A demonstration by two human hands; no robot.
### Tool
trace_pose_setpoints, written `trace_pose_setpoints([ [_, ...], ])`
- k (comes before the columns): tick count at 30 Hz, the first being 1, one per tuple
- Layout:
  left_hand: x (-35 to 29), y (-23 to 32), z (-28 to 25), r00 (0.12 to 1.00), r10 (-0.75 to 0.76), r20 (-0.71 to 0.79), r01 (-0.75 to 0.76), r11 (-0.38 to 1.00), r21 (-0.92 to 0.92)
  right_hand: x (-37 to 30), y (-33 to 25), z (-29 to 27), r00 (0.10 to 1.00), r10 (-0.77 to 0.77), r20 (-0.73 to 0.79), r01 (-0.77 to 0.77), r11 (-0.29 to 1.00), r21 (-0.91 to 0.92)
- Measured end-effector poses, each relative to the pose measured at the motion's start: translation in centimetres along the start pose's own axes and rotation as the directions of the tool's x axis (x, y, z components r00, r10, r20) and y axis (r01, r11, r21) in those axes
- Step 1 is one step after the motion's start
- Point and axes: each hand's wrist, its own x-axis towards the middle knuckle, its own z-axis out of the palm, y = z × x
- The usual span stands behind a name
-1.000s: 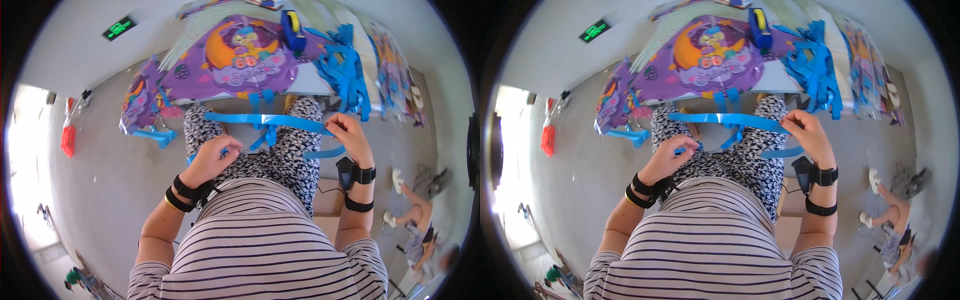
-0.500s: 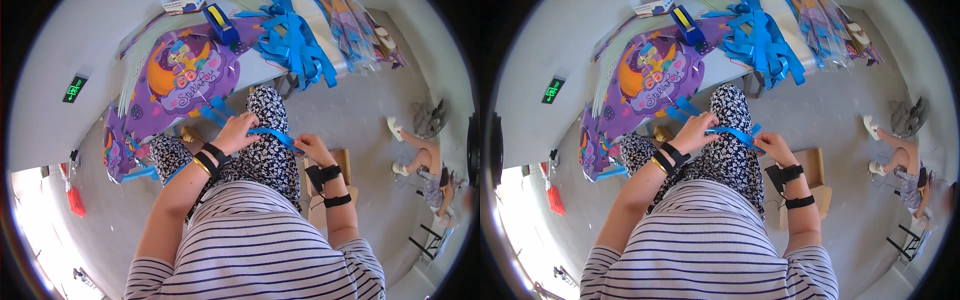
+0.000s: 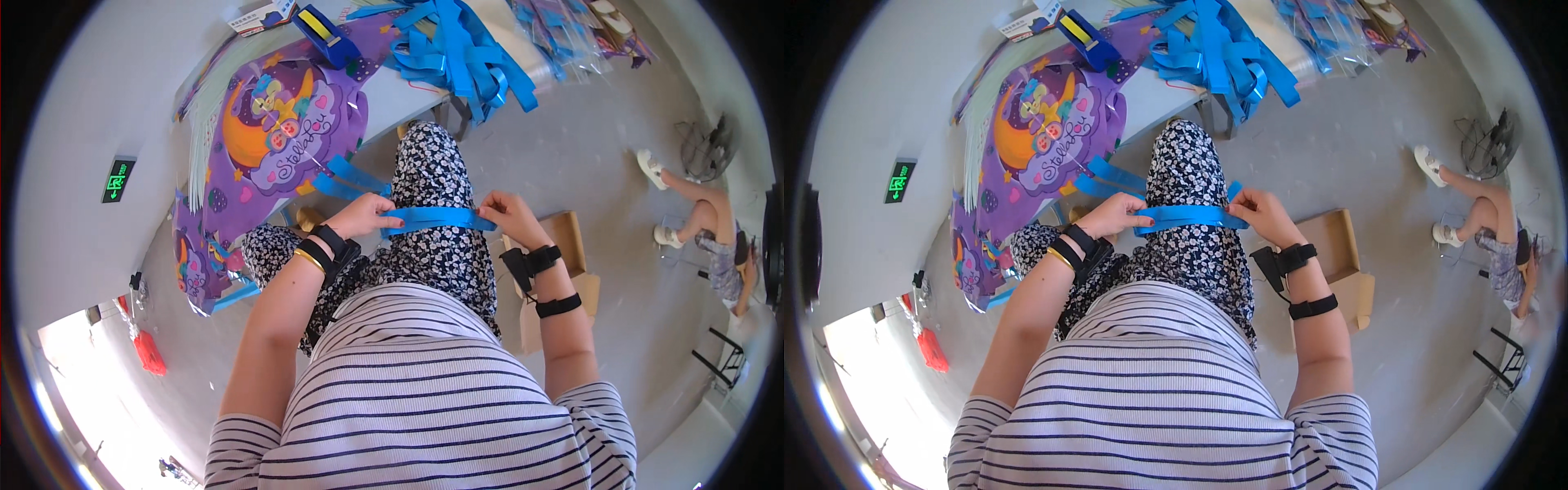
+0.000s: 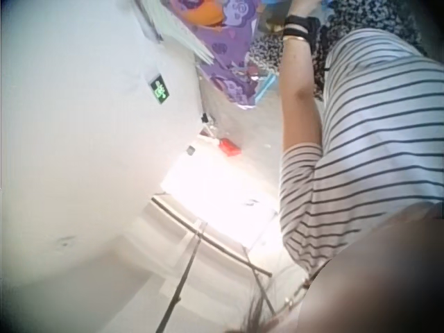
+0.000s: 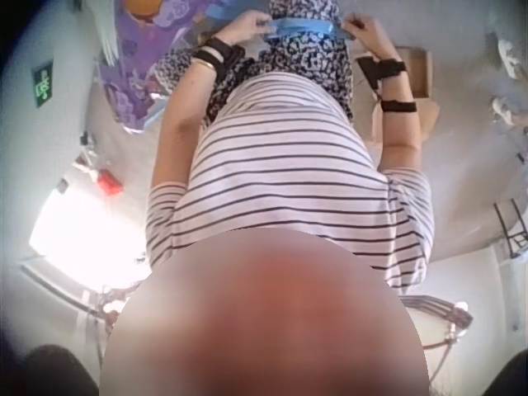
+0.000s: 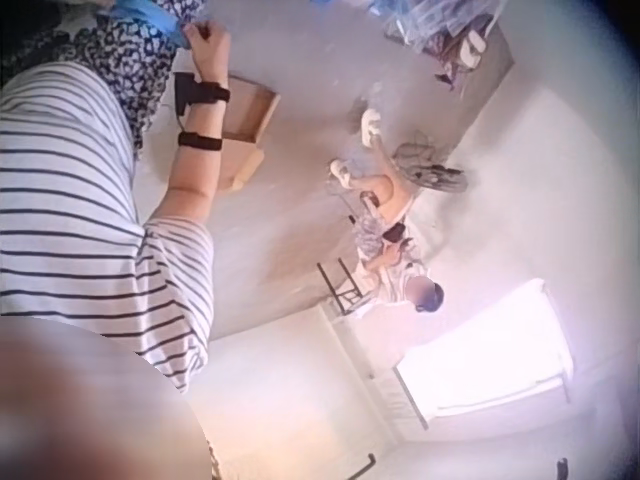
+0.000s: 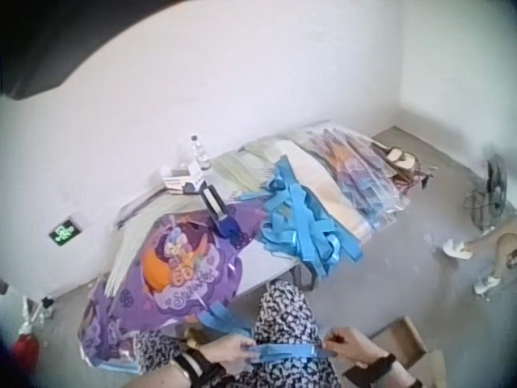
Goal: Assembling a character-themed kite by attaching decorative ribbons and securing edges with tape.
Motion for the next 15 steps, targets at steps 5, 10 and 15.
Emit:
trace_pose_setpoints([
  [5,-0.1,-2.3,0.7,0.999,0.028,0.046,-0.028,1.0,-0.01,-0.6,1.0,0.8,1.0,-0.005,-0.011,0.005,1.0,0.004],
  [10,-0.2,-3.1,0.4,0.985,0.163,-0.053,-0.171,0.96,-0.221,-0.9,0.1,2.0,0.999,-0.005,-0.038,0.003,0.999,-0.044],
  [15,-0.7,-1.9,1.2,0.968,0.228,-0.108,-0.245,0.951,-0.189,-0.9,-2.1,2.7,0.995,-0.078,0.065,0.086,0.988,-0.125],
])
